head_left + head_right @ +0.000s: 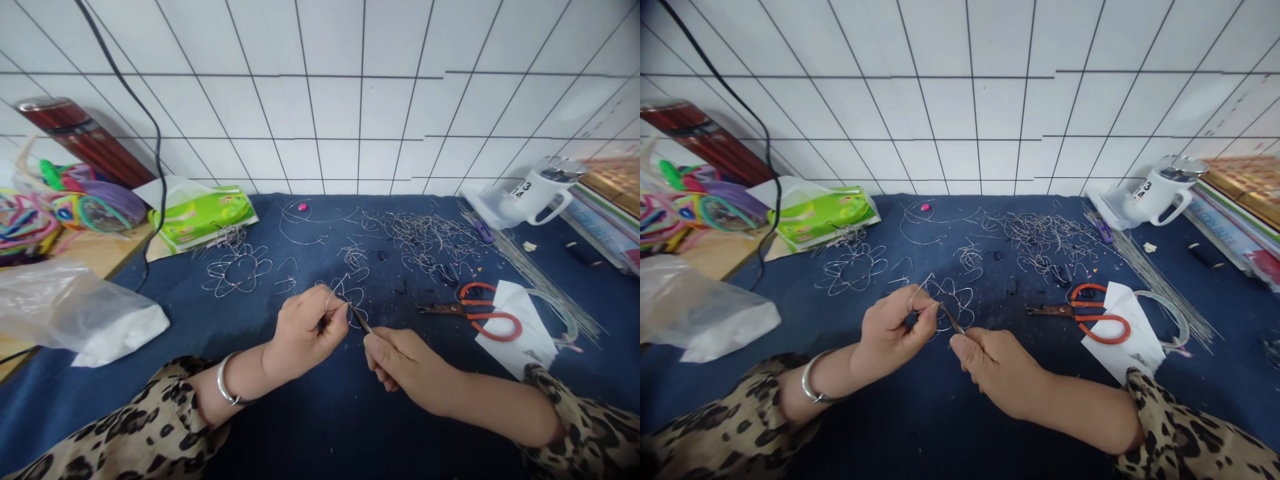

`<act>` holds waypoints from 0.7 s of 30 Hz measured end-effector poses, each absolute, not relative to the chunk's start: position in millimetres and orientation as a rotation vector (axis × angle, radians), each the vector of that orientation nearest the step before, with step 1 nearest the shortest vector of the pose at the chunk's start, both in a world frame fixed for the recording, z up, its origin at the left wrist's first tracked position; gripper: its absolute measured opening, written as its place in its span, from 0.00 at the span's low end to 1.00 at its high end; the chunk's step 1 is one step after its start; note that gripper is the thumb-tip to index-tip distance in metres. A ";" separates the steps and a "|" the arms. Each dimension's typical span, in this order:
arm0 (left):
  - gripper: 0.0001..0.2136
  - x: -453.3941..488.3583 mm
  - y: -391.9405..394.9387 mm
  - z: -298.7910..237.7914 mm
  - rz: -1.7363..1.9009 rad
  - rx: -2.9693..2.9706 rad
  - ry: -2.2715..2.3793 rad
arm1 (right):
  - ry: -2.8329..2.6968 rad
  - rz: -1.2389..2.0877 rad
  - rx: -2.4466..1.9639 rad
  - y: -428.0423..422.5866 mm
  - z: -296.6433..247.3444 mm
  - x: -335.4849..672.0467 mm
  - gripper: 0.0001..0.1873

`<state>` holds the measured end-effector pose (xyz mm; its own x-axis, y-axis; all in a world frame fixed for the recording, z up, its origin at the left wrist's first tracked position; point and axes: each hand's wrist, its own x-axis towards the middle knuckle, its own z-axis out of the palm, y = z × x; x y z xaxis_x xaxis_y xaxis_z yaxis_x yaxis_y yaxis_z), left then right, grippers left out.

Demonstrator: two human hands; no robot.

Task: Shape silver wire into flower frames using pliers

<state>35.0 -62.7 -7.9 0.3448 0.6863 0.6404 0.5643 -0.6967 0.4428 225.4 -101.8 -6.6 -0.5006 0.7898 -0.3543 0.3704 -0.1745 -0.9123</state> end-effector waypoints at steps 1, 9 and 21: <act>0.07 35.1 -62.9 -7.5 1.282 2.460 1.142 | -1.764 1.708 -1.331 -102.0 -6.4 225.3 0.26; 0.08 34.4 -60.7 -9.5 1.339 2.584 1.076 | -1.909 1.540 -1.335 -103.6 -6.0 224.3 0.26; 0.08 30.3 -57.6 -11.9 1.445 2.720 0.916 | -2.038 1.351 -1.320 -105.0 -2.5 222.0 0.23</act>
<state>30.3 -57.6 -11.9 0.4336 0.4497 0.7809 0.5139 -0.8353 0.1956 222.0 -105.0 -2.5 -0.4980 0.8469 -0.1862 0.5013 0.1059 -0.8588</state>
